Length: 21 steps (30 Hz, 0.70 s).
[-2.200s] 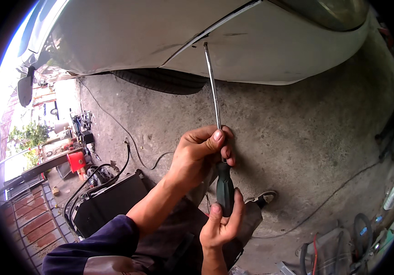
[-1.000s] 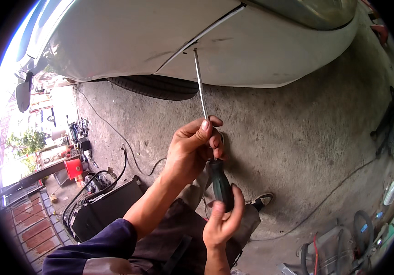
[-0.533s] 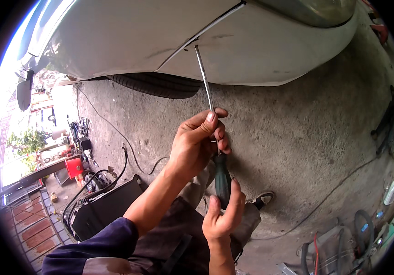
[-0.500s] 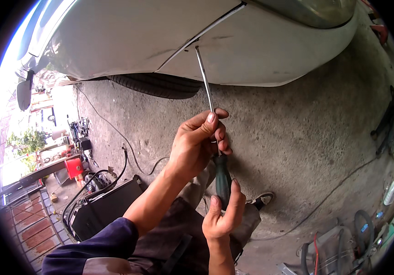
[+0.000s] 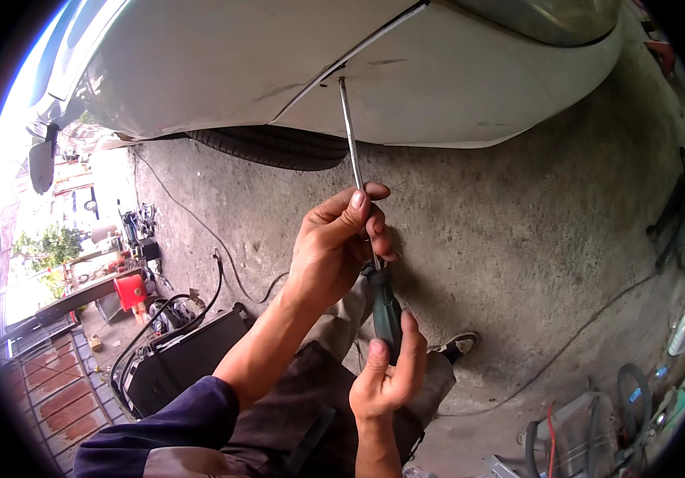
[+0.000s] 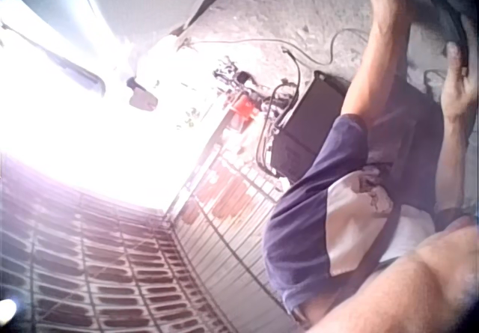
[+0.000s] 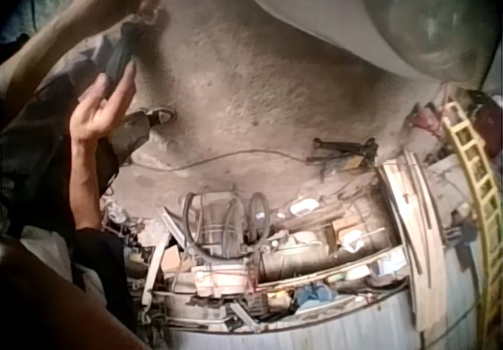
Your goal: The person uses a screwdriver to remove fasteners from the front bumper of a white car, then uses a pneumatic ratchet to remove bolts. Finally, the person uses an angle grinder to smooth the bumper surface.
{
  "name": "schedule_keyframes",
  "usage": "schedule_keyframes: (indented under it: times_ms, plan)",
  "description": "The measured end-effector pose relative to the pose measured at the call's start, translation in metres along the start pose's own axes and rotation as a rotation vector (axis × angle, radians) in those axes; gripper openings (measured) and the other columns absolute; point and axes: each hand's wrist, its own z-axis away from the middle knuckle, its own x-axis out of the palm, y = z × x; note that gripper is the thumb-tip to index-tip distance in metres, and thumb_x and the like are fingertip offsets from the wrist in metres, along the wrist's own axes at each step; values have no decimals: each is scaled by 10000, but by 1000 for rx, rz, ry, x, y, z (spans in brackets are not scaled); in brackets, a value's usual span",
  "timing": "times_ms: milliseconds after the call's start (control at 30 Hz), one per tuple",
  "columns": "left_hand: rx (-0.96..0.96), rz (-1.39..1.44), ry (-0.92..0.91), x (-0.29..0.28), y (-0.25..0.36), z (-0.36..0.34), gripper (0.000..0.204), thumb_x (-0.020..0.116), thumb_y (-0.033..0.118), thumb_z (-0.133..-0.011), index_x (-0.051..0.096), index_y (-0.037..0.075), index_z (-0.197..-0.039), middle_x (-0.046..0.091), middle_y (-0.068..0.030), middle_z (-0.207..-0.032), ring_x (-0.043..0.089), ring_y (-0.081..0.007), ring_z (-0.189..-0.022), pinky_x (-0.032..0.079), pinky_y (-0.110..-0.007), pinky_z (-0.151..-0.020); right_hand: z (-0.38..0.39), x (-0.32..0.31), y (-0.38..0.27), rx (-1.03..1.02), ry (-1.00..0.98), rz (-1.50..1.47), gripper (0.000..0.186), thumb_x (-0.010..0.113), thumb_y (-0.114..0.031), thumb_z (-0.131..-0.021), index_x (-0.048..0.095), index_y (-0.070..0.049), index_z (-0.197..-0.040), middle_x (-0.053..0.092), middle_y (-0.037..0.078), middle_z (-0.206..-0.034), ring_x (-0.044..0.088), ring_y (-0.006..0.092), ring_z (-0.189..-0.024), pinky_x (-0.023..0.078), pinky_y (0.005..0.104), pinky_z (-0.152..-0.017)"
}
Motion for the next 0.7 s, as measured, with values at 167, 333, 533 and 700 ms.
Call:
schedule_keyframes:
  times_ms: [167, 333, 533, 700]
  plan:
    - [10, 32, -33, 1, -3, -4, 300, 462, 217, -955, 504, -10, -1147, 536, -42, -733, 559, -160, -639, 506, -332, -629, -12, -12, -1, 1035, -221, -1300, 507, 344, -499, -942, 506, -19, -953, 342, -6, -523, 283, 66, -419, 292, 220, -346]
    - [14, 31, -47, -1, -1, -7, 301, 464, 214, -954, 504, -9, -1152, 534, -43, -736, 558, -160, -641, 506, -335, -633, 2, -1, -3, 147, -92, -63, 546, 476, -386, -928, 434, 71, -1224, 570, 149, -919, 551, 201, -661, 460, 268, -578]
    - [25, 34, -37, -1, -2, -8, 298, 470, 217, -952, 508, -2, -1150, 534, -39, -723, 557, -158, -639, 504, -327, -623, -2, -4, -15, 704, -103, -857, 458, 384, -406, -954, 534, 27, -965, 485, 68, -632, 414, 118, -482, 380, 247, -408]
    - [21, 42, -48, -6, 1, -13, 299, 472, 219, -952, 508, 1, -1154, 538, -35, -723, 561, -158, -645, 502, -323, -616, -9, -5, -17, 788, -175, -792, 510, 329, -469, -953, 501, 2, -857, 439, 54, -561, 364, 120, -442, 366, 269, -374]
